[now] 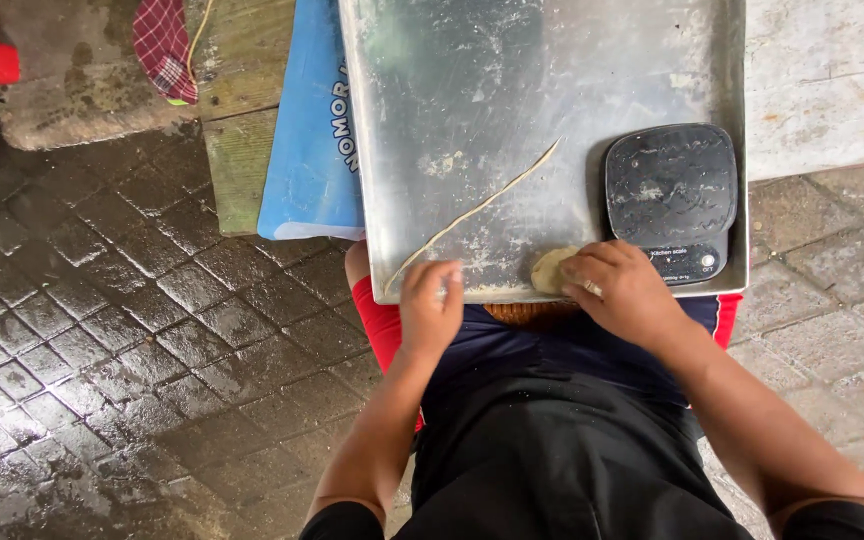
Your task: Rolling small pieces of dough into long, thin strips on a metal tray in a bakery.
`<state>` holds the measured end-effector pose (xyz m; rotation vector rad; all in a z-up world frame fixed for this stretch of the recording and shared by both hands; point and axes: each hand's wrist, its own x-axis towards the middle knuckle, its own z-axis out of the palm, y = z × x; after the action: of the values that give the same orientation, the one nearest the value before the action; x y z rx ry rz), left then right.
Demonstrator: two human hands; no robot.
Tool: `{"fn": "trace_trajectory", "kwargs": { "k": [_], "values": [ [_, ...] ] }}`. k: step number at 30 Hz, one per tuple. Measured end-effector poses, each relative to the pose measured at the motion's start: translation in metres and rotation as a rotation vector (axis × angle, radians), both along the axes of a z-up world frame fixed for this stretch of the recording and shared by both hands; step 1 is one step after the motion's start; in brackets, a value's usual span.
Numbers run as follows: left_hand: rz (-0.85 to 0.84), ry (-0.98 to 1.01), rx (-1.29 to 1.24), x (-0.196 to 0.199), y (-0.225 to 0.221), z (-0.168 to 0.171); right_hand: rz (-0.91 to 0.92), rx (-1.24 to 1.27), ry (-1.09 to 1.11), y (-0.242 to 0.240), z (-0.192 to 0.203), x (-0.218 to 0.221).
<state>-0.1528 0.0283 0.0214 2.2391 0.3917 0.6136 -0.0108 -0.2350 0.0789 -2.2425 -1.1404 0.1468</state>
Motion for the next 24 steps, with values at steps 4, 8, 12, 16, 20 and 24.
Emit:
{"fn": "trace_trajectory", "kwargs": {
  "k": [4, 8, 12, 16, 20, 24],
  "values": [
    [-0.181, 0.039, 0.103, -0.008, -0.03, 0.011, -0.043, -0.184, -0.111, -0.003, -0.015, -0.011],
    [-0.404, 0.2, 0.278, -0.012, -0.041, 0.027, -0.205, -0.421, 0.011, -0.011, -0.015, -0.021],
    [-0.432, 0.19, 0.36, -0.015, -0.044, 0.016, -0.243, -0.489, 0.093, -0.018, -0.007, -0.03],
    [-0.443, 0.229, 0.365, -0.016, -0.041, 0.002, -0.287, -0.412, 0.082, -0.016, -0.008, -0.034],
    [-0.47, 0.243, 0.332, -0.019, -0.043, -0.011, -0.322, -0.305, 0.022, -0.021, -0.019, -0.04],
    [-0.458, 0.221, 0.356, -0.018, -0.042, -0.003, -0.222, -0.101, -0.198, 0.001, -0.002, -0.01]
  ]
}}
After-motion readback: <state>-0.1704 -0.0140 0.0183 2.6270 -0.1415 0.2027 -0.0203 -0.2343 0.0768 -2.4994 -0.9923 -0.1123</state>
